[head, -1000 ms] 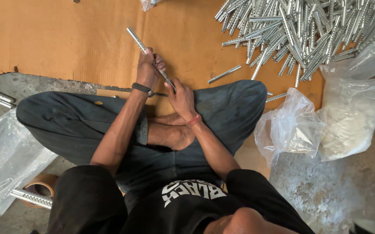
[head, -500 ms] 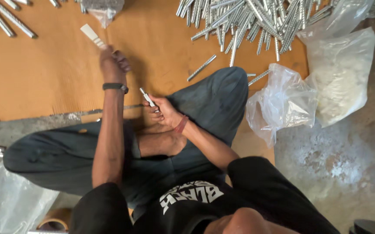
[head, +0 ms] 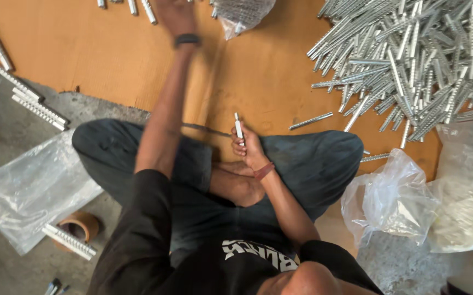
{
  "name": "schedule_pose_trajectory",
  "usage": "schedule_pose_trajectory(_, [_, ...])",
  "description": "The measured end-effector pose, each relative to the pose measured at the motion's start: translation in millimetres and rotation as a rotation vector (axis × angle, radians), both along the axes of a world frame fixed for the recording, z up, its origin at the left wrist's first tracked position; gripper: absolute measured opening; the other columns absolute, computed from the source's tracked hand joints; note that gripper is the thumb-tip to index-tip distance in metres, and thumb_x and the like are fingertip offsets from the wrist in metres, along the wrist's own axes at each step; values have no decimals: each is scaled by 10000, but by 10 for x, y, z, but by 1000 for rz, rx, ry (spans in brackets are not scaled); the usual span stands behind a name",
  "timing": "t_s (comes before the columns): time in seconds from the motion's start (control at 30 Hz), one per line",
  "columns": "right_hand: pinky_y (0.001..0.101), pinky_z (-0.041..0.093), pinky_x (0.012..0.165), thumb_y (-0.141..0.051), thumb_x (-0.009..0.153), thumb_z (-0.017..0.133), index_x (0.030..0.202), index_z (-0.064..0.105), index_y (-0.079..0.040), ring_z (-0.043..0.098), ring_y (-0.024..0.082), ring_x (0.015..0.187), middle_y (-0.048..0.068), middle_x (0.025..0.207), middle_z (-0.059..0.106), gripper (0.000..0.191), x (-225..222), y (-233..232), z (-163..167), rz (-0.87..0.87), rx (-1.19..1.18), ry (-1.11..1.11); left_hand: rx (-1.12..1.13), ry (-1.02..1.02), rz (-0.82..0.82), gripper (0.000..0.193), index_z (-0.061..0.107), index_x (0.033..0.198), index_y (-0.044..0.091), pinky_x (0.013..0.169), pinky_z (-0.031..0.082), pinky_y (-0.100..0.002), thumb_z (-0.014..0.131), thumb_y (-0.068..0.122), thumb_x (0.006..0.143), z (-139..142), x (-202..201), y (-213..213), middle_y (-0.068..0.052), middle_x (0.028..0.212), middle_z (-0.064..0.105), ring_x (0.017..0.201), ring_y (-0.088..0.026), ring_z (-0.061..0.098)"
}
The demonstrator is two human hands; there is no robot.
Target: The person sits cross-legged on the floor and repeatedly picks up two short metal rods, aligns them, and presses them together to form a longer rod. The person places the assembled rods into a plastic bag nearby.
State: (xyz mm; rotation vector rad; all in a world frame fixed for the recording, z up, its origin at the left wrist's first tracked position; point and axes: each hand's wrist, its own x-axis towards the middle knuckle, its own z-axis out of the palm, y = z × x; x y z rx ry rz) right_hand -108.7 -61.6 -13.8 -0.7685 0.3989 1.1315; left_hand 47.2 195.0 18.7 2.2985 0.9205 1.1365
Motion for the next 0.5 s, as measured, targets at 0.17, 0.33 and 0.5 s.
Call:
schedule_pose_trajectory(0.17, [177,170,280,-366,849,354,731,422,-113,226,39,320,-62,462,287,288,38,32,15,27,0,-30,84,453,133,407,360,996,-84,718,386,-378,499,144,689,-154,-113,624,-230,972,452,873,-338,461])
schedule_pose_trajectory(0.33, [180,183,274,-375,836,362,725,426,-106,235,38,304,-58,448,296,298,90,12,101,-28,-52,-82,-807,426,-193,260,355,911,-7,545,482,-384,454,58,679,-35,-329,565,-156,741,501,649,-310,523])
schedule_pose_trajectory(0.5, [158,186,300,-352,841,377,743,423,-97,251,21,350,-55,478,316,278,40,14,195,37,-238,-387,-1979,-265,-433,74,358,776,77,548,477,-449,305,127,764,-102,-885,-136,-53,548,404,540,-297,549])
